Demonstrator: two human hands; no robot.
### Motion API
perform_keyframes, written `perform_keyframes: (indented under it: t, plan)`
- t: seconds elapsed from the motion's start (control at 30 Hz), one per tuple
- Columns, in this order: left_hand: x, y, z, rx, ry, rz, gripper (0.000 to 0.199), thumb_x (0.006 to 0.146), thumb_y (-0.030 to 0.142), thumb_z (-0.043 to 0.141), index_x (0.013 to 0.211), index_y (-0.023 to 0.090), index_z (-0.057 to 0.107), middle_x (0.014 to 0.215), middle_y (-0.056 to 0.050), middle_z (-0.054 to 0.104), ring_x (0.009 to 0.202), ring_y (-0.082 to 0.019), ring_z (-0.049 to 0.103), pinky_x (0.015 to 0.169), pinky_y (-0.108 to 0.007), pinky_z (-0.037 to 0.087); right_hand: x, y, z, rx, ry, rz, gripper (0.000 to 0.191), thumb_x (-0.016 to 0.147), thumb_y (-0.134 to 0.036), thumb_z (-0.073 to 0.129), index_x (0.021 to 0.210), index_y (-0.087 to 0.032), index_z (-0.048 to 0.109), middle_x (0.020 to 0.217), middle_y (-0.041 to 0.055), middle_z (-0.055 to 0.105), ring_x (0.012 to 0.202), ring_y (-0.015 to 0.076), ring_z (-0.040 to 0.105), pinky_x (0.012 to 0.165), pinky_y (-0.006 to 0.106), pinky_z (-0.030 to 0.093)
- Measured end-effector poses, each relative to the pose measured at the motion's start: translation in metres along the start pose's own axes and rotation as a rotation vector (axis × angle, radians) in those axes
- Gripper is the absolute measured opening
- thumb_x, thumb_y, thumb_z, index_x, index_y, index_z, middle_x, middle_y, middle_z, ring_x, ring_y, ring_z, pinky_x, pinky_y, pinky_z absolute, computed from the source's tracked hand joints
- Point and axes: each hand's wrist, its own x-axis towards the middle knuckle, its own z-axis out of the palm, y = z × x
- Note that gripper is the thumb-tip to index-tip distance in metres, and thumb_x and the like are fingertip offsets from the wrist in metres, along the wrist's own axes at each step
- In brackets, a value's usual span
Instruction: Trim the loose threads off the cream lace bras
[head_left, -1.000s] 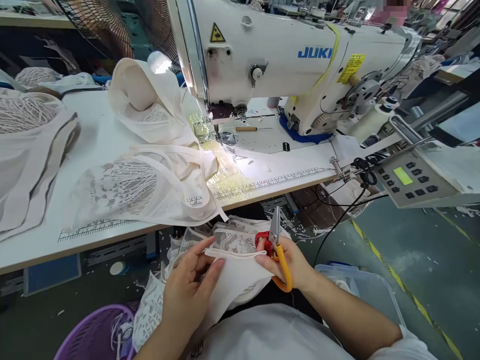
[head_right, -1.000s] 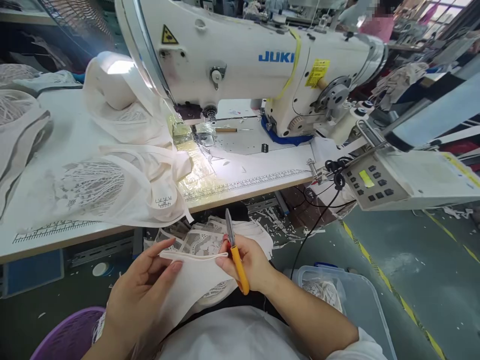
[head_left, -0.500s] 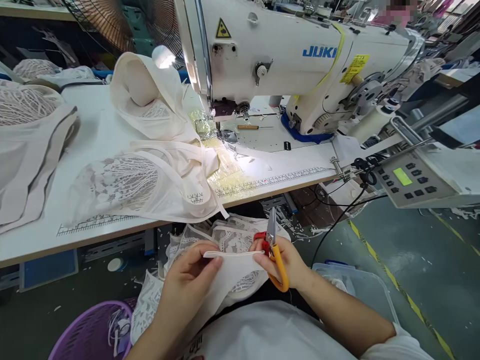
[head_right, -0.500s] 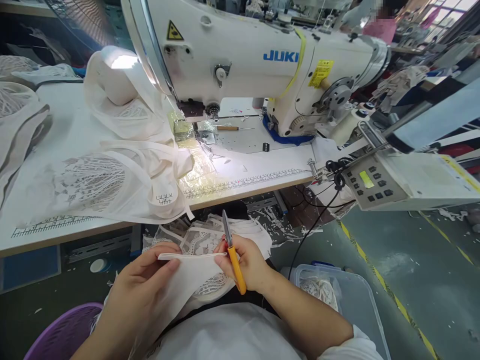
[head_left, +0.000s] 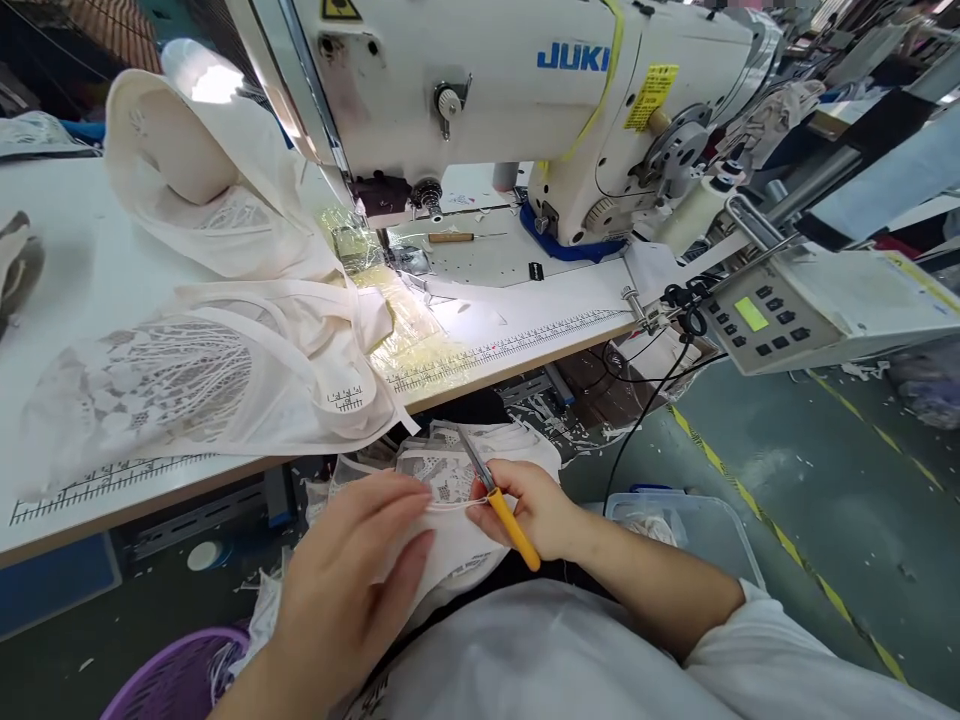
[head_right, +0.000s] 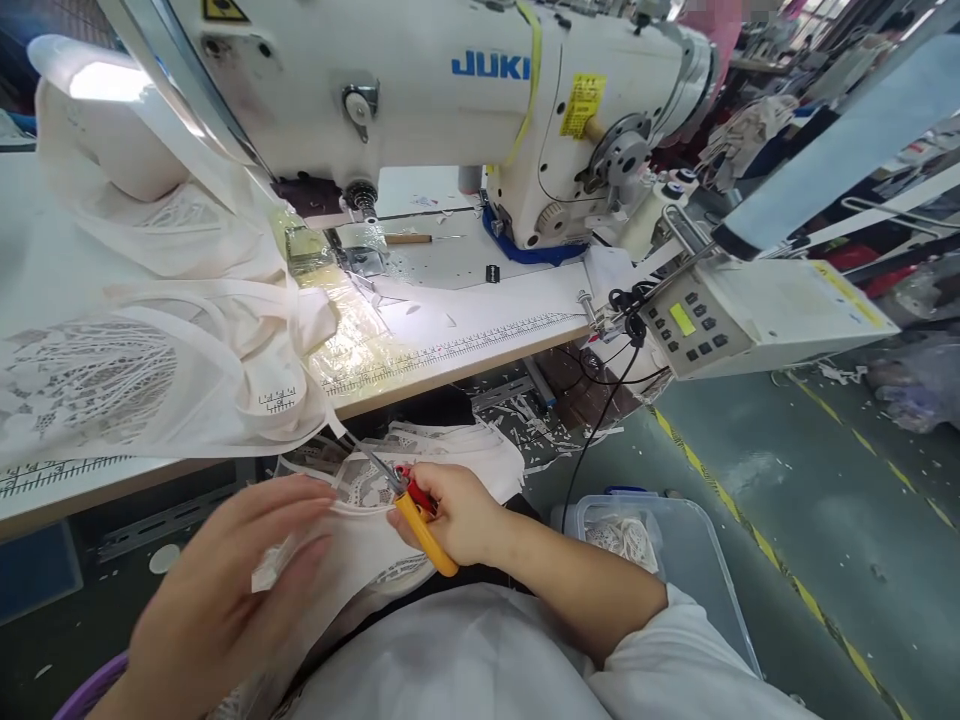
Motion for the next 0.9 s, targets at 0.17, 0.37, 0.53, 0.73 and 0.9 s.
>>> perform_keyframes:
  t: [0.17,0.37,0.53,0.73,0.9]
  plan:
    - [0.021,-0.001,0.008,0.032,-0.548,0.022,0.022,0.085,0.024,0.039,0.079,0.018,0.06,0.076,-0.004,0.063,0.07,-0.019,0.059,0.062,-0.031,0.047,-0.002,-0.002,0.001,0.01,-0.03,-0.056,0.023,0.067,-0.029,0.056,0.06,-0.019,0.037,0.058,-0.0039,0.039,0.055,0.0097,0.035,0.05,0.021,0.033]
    - [0.041,0.002,-0.005,-0.335,-0.633,-0.351,0.028,0.082,0.034,0.043,0.062,0.019,0.054,0.057,0.003,0.05,0.053,-0.011,0.047,0.049,-0.019,0.039,-0.004,-0.007,0.001,0.422,-0.047,-0.061,0.032,0.064,-0.037,0.067,0.079,-0.018,0.046,0.07,-0.0017,0.045,0.058,0.0095,0.04,0.052,0.022,0.037]
    - [0.064,0.019,-0.015,-0.534,-0.461,-0.475,0.021,0.074,0.034,0.054,0.06,0.019,0.06,0.059,0.002,0.056,0.059,-0.012,0.05,0.055,-0.018,0.042,0.004,-0.024,-0.01,0.548,-0.023,-0.148,0.042,0.059,-0.047,0.07,0.08,-0.019,0.046,0.076,-0.0005,0.046,0.061,0.0094,0.042,0.053,0.022,0.038]
    - [0.06,0.021,0.003,-0.803,-0.172,-0.773,0.01,0.061,0.029,0.066,0.065,0.02,0.068,0.065,-0.001,0.067,0.066,-0.017,0.058,0.061,-0.022,0.047,0.002,-0.019,-0.017,0.417,0.052,-0.151,0.035,0.062,-0.041,0.069,0.079,-0.018,0.049,0.073,-0.0018,0.044,0.059,0.0088,0.041,0.054,0.023,0.038]
    - [0.05,0.02,0.011,-0.885,-0.083,-0.929,0.013,0.054,0.027,0.074,0.064,0.019,0.071,0.062,-0.002,0.068,0.062,-0.016,0.059,0.056,-0.022,0.048,-0.002,-0.009,-0.01,0.399,0.073,-0.12,0.027,0.067,-0.034,0.064,0.081,-0.019,0.047,0.067,-0.0034,0.044,0.055,0.0088,0.04,0.05,0.022,0.037]
